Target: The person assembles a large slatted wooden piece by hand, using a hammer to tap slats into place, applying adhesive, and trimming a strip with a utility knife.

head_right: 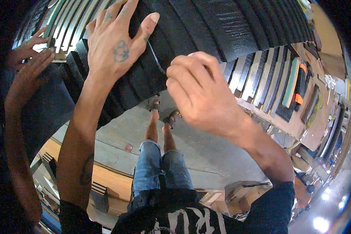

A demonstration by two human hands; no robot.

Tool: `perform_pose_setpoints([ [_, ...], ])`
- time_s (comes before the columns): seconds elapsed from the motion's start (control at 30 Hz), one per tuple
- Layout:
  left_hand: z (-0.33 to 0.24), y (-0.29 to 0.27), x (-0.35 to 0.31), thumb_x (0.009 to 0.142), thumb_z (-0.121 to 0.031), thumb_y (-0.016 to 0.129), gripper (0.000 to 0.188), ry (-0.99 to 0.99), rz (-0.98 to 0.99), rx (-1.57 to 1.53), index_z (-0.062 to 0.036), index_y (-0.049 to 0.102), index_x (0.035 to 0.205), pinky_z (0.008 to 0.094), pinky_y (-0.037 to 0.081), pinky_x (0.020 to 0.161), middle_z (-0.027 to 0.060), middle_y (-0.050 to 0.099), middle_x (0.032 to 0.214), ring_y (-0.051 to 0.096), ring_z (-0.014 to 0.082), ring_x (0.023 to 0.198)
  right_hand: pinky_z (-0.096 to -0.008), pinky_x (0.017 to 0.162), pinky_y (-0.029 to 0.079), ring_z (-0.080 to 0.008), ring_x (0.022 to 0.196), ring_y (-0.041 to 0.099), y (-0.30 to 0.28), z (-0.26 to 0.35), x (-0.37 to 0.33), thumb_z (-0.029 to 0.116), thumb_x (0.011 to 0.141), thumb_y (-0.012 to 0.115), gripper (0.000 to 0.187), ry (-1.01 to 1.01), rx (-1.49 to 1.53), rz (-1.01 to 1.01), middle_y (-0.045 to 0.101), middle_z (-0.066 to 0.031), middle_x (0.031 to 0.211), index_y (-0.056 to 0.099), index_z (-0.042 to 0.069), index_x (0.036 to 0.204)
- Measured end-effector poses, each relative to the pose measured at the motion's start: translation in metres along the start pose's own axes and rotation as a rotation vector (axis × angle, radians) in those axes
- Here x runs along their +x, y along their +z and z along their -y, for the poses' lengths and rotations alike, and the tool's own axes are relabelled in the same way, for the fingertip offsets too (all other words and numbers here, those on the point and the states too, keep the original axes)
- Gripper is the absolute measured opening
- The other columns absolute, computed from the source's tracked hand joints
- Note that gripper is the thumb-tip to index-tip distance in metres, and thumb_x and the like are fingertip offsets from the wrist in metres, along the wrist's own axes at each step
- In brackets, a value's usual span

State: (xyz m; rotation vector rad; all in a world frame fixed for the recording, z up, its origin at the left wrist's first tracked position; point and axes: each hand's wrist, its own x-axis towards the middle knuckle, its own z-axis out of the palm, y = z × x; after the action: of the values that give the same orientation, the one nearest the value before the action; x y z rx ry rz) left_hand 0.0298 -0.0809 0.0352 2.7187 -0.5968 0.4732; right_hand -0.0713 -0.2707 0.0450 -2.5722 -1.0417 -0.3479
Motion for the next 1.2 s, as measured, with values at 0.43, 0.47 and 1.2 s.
perform_pose_setpoints([
  [0.43, 0.011, 0.013, -0.001, 0.101, -0.05, 0.046, 0.063, -0.058, -0.161, -0.152, -0.0018, 0.046, 0.142, 0.0482, 0.032, 0.108, 0.0183, 0.058, 0.133, 0.054, 0.0353, 0.122, -0.0411, 0.071, 0.054, -0.0338, 0.086, 0.066, 0.011, 0.093, -0.013, 0.022, 0.083, 0.079, 0.033, 0.804, 0.311, -0.252, 0.065, -0.0135, 0.099, 0.062, 0.005, 0.106],
  [0.47, 0.012, 0.012, -0.001, 0.101, -0.049, 0.045, 0.063, -0.071, -0.164, -0.178, -0.0014, 0.045, 0.143, 0.0486, 0.032, 0.108, 0.0192, 0.057, 0.133, 0.053, 0.036, 0.123, -0.0415, 0.072, 0.054, -0.0339, 0.086, 0.066, 0.017, 0.089, -0.001, 0.022, 0.084, 0.079, 0.033, 0.864, 0.347, -0.297, 0.066, -0.0136, 0.099, 0.062, 0.004, 0.107],
  [1.2, 0.007, 0.003, 0.001, 0.1, -0.048, 0.05, 0.064, -0.073, -0.104, -0.257, 0.0004, 0.046, 0.141, 0.0478, 0.03, 0.109, 0.021, 0.058, 0.13, 0.052, 0.0354, 0.123, -0.0371, 0.067, 0.057, -0.0302, 0.082, 0.068, 0.019, 0.068, -0.002, 0.012, 0.085, 0.076, 0.028, 0.753, 0.249, -0.315, 0.067, -0.0131, 0.094, 0.063, 0.002, 0.108],
])
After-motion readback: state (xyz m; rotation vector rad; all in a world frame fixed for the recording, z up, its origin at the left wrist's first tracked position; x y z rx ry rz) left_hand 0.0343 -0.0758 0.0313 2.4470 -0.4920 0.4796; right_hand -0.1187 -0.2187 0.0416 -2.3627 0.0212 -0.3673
